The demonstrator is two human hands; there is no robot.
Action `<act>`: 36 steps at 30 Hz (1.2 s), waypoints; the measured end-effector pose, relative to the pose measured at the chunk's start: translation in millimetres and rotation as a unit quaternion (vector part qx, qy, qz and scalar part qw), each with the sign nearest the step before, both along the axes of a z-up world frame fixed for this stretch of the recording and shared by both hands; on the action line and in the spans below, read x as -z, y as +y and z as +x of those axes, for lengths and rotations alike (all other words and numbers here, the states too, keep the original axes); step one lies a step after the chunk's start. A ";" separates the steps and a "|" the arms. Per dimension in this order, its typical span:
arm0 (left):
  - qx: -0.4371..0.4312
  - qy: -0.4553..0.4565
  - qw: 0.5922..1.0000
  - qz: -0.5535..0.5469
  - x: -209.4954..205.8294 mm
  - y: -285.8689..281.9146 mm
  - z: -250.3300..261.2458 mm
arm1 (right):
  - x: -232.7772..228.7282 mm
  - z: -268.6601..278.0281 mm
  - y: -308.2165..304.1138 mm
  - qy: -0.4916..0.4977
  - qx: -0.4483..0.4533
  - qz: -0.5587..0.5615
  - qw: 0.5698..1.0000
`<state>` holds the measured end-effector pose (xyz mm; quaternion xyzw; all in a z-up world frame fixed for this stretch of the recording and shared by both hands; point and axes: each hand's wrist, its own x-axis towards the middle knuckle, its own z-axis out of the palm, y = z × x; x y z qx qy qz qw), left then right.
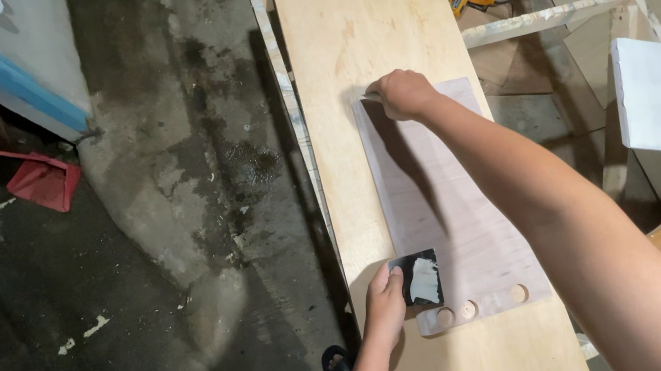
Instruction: The person applies wood filler to a wooden board with a spatula, spreading the paste across the surface.
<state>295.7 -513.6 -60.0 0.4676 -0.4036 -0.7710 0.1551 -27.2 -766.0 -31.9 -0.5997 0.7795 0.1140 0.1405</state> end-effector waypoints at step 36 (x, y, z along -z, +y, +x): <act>0.009 -0.013 0.998 -0.055 28.7 12.6 -5.7 | 3.8 34.3 35.8 0.013 -0.098 -0.036 0.994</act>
